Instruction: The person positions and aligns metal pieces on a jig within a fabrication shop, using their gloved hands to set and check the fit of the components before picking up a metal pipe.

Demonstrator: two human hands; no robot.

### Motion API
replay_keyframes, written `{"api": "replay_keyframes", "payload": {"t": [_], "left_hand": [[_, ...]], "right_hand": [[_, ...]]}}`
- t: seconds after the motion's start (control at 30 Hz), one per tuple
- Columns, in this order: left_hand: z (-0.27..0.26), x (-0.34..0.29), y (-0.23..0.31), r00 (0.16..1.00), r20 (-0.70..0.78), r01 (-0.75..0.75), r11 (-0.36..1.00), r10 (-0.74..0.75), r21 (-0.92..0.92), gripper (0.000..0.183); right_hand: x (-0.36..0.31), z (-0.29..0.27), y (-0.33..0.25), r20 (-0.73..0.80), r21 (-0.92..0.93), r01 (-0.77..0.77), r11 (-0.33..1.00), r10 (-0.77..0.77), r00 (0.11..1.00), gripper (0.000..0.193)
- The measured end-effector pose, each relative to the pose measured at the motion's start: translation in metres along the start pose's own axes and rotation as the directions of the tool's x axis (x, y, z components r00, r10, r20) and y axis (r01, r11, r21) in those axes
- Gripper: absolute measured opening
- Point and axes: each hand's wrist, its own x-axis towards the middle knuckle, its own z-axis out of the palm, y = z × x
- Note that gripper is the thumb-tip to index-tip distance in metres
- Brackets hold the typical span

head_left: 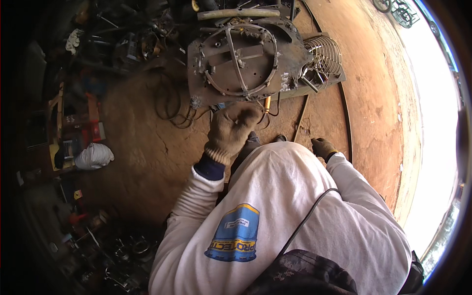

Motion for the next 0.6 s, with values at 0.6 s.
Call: {"api": "replay_keyframes", "payload": {"t": [0.6], "left_hand": [[-0.065, 0.065, -0.102, 0.815, -0.559, 0.156, 0.871, 0.153, 0.466, 0.034]], "right_hand": [[0.0, -0.008, -0.084, -0.193, 0.021, 0.288, 0.957, -0.279, 0.941, 0.04]]}}
